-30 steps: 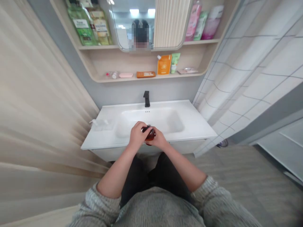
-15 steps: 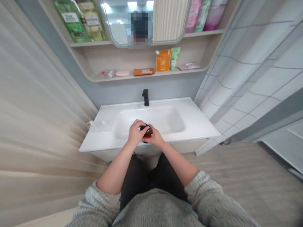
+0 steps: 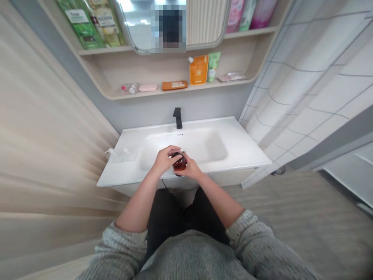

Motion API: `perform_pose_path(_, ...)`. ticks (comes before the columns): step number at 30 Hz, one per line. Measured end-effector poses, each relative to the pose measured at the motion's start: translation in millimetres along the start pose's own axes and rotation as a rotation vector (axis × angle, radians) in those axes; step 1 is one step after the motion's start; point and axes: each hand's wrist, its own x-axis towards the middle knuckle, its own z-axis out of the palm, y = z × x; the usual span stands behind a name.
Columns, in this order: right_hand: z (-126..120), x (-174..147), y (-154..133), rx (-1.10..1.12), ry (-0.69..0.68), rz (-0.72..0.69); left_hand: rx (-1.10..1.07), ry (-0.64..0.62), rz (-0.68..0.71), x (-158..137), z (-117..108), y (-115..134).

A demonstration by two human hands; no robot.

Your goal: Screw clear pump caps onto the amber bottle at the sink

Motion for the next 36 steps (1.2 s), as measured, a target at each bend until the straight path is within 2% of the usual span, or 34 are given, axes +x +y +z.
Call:
perform_pose_path(3,-0.8,-0.2,0.9,0.021,-0.014,-0.009,-0.198,-0.038,-0.016,-0.8,-13.3,-8.7)
perform_pose_path(5,-1.3,-0.3,1.5,0.023,-0.016,-0.011,-0.241,-0.064,-0.008,-3.4,-20.5,-12.6)
perform_pose_path(9,-2.2,-0.2,0.4,0.019,-0.013,-0.003,-0.148,-0.084,0.024,-7.9,-17.5,-12.1)
perform_pose_path(14,-2.7,-0.1,-1.2,0.019,-0.011,0.014,0.03,0.027,0.032,-4.9,-3.0,-6.5)
perform_pose_path(16,-2.8,-0.2,-1.0,0.009,-0.006,0.031,0.037,-0.005,0.044,-3.1,-4.4,-4.9)
perform_pose_path(19,-2.9,-0.4,-0.7,0.011,-0.013,0.027,-0.062,-0.081,0.053,-2.4,-9.8,-4.0)
perform_pose_path(21,-2.9,-0.4,-0.3,0.024,-0.024,0.01,-0.07,-0.048,0.039,-3.2,-9.6,-4.3)
perform_pose_path(26,-3.2,0.3,3.2,0.026,-0.01,0.016,0.082,0.115,0.02,-5.2,3.1,-6.5)
perform_pose_path(31,-4.7,0.5,3.1,0.031,-0.023,0.007,0.082,0.014,0.038,-4.5,-0.3,-3.4)
perform_pose_path(36,-5.1,1.0,0.4,0.016,-0.026,0.027,0.333,-0.089,0.166,0.0,-9.8,14.6)
